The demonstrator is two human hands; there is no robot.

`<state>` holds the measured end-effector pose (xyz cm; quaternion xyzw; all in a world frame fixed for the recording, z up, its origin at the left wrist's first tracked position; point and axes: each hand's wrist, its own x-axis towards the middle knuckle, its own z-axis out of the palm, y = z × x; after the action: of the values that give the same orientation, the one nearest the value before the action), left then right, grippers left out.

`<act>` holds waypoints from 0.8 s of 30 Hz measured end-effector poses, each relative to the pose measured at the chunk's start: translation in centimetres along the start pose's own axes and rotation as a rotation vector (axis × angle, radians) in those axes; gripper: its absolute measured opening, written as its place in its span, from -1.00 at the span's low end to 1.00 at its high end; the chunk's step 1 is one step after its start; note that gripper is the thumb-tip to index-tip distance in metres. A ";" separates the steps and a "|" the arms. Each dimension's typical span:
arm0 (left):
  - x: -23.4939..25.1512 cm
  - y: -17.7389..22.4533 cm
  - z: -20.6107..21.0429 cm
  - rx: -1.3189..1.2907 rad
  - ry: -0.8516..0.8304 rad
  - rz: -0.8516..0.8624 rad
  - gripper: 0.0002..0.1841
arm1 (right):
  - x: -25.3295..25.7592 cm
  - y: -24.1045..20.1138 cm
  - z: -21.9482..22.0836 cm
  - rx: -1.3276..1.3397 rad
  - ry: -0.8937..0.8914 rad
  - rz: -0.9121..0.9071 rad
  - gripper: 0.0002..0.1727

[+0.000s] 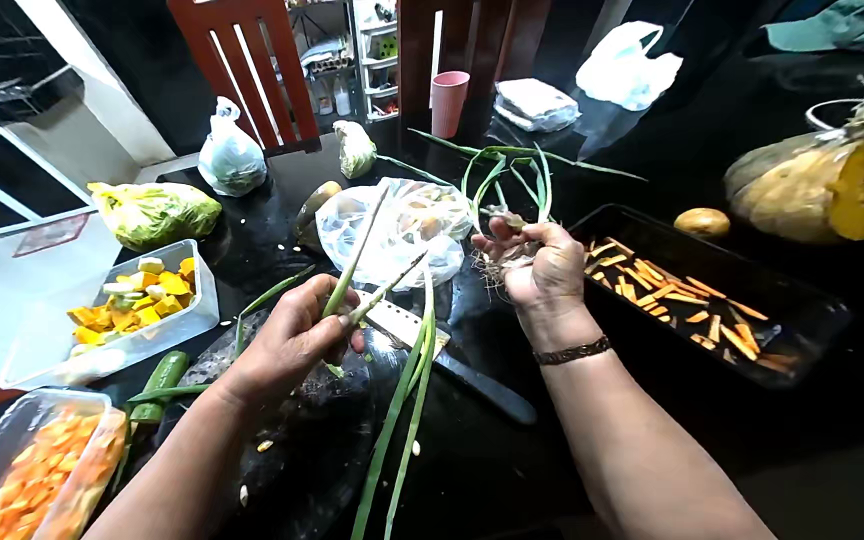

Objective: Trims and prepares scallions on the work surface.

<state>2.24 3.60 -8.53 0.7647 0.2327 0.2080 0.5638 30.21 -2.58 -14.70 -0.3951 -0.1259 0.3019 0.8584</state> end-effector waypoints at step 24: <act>2.5 -1.4 5.0 0.383 0.021 0.257 -0.82 | -6.9 2.6 3.8 -0.007 -0.234 0.309 -0.65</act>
<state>7.00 1.57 -11.09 0.8789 0.1743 0.2380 0.3748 21.96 -3.24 -14.04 -0.3748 -0.1639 0.4738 0.7799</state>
